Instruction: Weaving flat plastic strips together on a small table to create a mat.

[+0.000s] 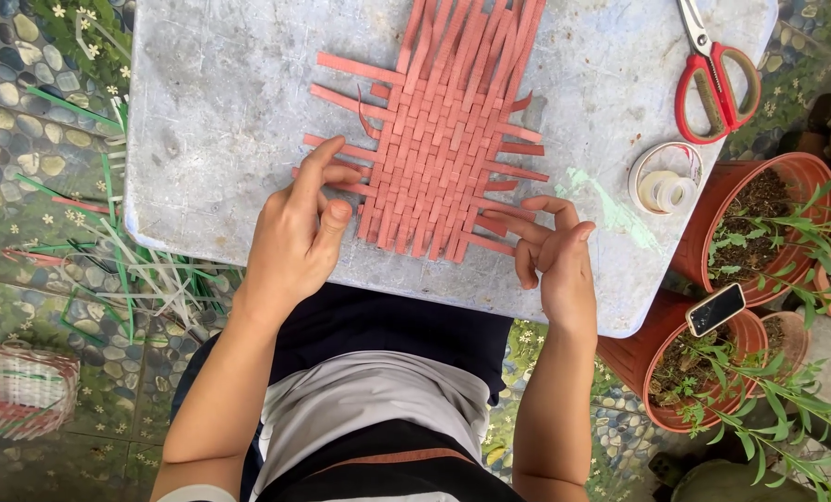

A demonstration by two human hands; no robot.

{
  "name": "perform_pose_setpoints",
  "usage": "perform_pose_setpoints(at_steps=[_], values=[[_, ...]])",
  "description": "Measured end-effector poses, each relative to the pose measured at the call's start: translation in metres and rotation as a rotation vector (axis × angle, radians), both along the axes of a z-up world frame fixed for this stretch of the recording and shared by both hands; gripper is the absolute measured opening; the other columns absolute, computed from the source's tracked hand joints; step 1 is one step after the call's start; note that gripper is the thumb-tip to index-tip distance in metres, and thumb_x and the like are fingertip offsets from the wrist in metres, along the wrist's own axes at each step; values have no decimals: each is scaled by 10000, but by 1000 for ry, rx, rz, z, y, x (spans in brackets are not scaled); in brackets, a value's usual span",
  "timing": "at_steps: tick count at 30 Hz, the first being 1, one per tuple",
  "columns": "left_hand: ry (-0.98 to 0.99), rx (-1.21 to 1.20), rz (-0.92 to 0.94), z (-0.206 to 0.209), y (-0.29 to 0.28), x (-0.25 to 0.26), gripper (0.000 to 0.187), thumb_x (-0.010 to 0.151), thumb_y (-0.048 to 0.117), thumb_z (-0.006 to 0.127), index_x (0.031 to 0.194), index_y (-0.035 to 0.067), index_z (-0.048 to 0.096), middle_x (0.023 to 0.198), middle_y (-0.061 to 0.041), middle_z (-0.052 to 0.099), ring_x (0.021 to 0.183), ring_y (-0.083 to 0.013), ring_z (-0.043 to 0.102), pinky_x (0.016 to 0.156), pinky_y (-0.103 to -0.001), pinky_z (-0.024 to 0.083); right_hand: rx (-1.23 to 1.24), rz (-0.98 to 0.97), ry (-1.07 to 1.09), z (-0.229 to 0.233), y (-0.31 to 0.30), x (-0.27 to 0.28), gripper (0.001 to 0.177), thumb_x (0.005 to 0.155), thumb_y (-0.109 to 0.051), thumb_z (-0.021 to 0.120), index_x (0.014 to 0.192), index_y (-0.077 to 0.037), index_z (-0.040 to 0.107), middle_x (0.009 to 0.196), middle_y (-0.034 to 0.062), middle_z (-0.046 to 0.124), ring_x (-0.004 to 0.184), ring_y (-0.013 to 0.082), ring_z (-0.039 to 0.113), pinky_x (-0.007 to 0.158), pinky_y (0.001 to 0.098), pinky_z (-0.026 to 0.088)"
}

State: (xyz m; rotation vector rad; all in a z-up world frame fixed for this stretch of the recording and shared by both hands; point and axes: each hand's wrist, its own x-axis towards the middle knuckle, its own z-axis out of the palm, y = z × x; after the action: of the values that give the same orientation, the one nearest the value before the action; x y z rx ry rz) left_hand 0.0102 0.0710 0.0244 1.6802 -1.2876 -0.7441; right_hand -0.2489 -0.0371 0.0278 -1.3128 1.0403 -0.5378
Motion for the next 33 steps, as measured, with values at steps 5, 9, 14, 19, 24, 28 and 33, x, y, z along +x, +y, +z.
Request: perform_pose_setpoints(at_steps=[5, 9, 14, 19, 24, 28, 33], values=[[33, 0, -27, -3, -1, 0, 627, 1023, 484, 304, 1368, -20, 447, 1066, -203, 684, 578, -293, 629, 558, -392, 487, -25, 94, 34, 8, -1, 4, 781, 927, -689, 92, 1134, -8, 412, 910, 268, 613, 481, 172, 488, 414, 219, 310], [69, 2, -42, -5, -2, -2, 610, 1014, 473, 346, 1349, -18, 482, 1066, -193, 681, 569, -281, 624, 543, -379, 485, -66, 210, 78, 20, -6, 9, 819, 922, -687, 90, 1162, 23, 421, 693, 190, 547, 645, 269, 594, 448, 223, 361], [70, 6, -56, -10, -2, 1, 622, 1002, 489, 367, 1352, -10, 495, 1058, -185, 688, 553, -261, 621, 524, -362, 480, -111, 329, 118, 30, -14, 16, 859, 917, -686, 89, 1190, 53, 430, 477, 112, 482, 809, 367, 700, 482, 226, 412], [62, 17, -65, -11, -1, -2, 608, 985, 470, 439, 1346, -15, 503, 1044, -195, 690, 526, -254, 617, 483, -350, 473, -196, 412, 183, 30, -20, 11, 793, 926, -682, 192, 1226, 4, 454, 435, 65, 489, 1068, 393, 680, 881, 462, 518], [65, 28, -41, -9, -4, 1, 532, 998, 389, 451, 1345, -9, 511, 1063, -194, 701, 539, -287, 641, 460, -360, 480, -148, 386, 164, 25, -17, 6, 822, 903, -705, 164, 1214, 1, 448, 679, 124, 566, 791, 288, 593, 707, 396, 440], [53, 24, -7, -3, 0, 0, 497, 987, 351, 453, 1336, 5, 527, 1069, -190, 712, 550, -326, 663, 462, -387, 494, -104, 391, 115, 16, -16, 2, 859, 868, -732, 121, 1222, -12, 427, 1067, 240, 728, 345, 123, 483, 371, 248, 359], [5, 184, -2, 13, 5, -4, 601, 943, 516, 370, 1353, 104, 522, 1143, -99, 710, 688, -227, 717, 685, -389, 521, -4, 379, -29, 28, -10, 4, 792, 903, -687, 202, 1269, -24, 430, 354, 39, 282, 976, 279, 768, 1109, 570, 397]])
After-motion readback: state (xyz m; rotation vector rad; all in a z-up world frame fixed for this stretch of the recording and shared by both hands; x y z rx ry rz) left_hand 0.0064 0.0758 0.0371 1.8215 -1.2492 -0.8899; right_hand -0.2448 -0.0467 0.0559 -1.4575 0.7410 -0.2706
